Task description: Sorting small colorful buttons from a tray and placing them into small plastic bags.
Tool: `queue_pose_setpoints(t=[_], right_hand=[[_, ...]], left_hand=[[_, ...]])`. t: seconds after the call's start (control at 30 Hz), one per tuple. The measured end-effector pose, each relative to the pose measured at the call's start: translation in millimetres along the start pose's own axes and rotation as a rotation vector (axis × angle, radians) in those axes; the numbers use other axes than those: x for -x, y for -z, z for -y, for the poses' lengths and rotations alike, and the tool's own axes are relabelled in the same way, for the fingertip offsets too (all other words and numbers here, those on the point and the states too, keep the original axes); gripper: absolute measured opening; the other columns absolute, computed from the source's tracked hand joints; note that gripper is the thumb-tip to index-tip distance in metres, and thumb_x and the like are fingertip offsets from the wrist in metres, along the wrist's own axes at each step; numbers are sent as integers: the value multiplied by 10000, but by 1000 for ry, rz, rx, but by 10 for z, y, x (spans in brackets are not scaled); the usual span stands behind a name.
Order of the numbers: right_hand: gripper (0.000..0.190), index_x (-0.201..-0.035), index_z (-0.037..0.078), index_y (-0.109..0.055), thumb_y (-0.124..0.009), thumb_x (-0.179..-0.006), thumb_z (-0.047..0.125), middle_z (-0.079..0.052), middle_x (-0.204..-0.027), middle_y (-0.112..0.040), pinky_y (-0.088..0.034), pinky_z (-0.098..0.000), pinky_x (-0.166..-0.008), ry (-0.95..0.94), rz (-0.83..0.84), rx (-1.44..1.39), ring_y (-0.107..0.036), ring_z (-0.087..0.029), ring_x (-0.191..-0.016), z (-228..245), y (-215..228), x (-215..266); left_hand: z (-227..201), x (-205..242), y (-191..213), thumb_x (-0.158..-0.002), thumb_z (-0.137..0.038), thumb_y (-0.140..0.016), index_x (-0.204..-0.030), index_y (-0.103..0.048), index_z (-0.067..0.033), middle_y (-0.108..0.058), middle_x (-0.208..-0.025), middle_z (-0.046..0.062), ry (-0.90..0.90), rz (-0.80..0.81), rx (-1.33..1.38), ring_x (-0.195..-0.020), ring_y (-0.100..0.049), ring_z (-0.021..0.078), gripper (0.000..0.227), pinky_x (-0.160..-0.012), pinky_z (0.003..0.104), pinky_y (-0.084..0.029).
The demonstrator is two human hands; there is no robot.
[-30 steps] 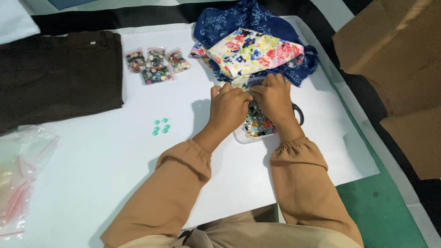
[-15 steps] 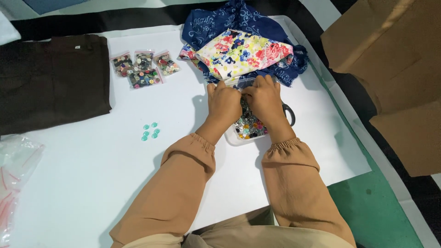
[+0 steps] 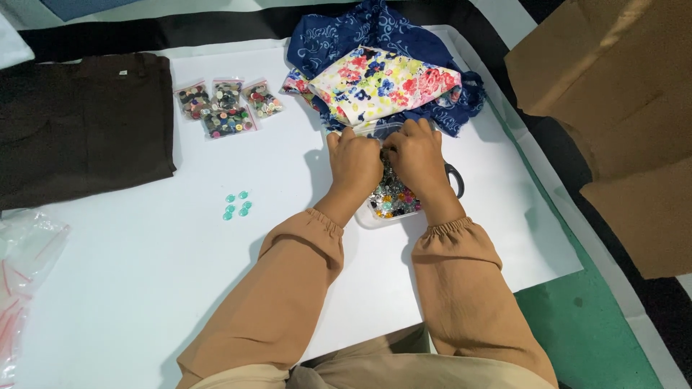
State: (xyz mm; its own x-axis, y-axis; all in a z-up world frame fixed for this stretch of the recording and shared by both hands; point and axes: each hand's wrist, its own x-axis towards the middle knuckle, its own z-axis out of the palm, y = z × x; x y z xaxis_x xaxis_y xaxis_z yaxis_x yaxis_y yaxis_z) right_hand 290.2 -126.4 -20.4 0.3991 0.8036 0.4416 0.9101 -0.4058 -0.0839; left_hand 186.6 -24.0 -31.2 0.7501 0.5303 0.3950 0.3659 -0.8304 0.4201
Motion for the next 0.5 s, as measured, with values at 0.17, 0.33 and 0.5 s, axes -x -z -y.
queue_pose_setpoints(t=[0.17,0.33,0.5], right_hand=[[166,-901,165,-774,-832,-768,83,-16,-869,-558,-379,-380,-808,-13,-25,-44,-518,-220,-918,27,40,8],[169,-918,159,-763,-828,-785,76,-18,-892,-562,-381,-377,-802,-49,-62,-97,-521,-217,-931,79,139,6],[174,-909,132,-738,-857,-788,93,-19,-883,-563,-381,-373,-792,-31,-188,-162,-539,-220,-902,143,283,10]], left_hand=[[45,21,-33,-732,-68,-772,-769,-783,-105,-641,-608,54,-22,-45,23,-904,-589,267,53,-884,457,-290],[-37,95,251,-745,-111,-824,-867,-795,-136,-695,-688,52,-76,-100,86,-899,-603,240,128,-898,456,-298],[74,181,327,-765,-118,-825,-887,-776,-148,-691,-714,21,-232,-267,198,-847,-570,201,135,-951,492,-297]])
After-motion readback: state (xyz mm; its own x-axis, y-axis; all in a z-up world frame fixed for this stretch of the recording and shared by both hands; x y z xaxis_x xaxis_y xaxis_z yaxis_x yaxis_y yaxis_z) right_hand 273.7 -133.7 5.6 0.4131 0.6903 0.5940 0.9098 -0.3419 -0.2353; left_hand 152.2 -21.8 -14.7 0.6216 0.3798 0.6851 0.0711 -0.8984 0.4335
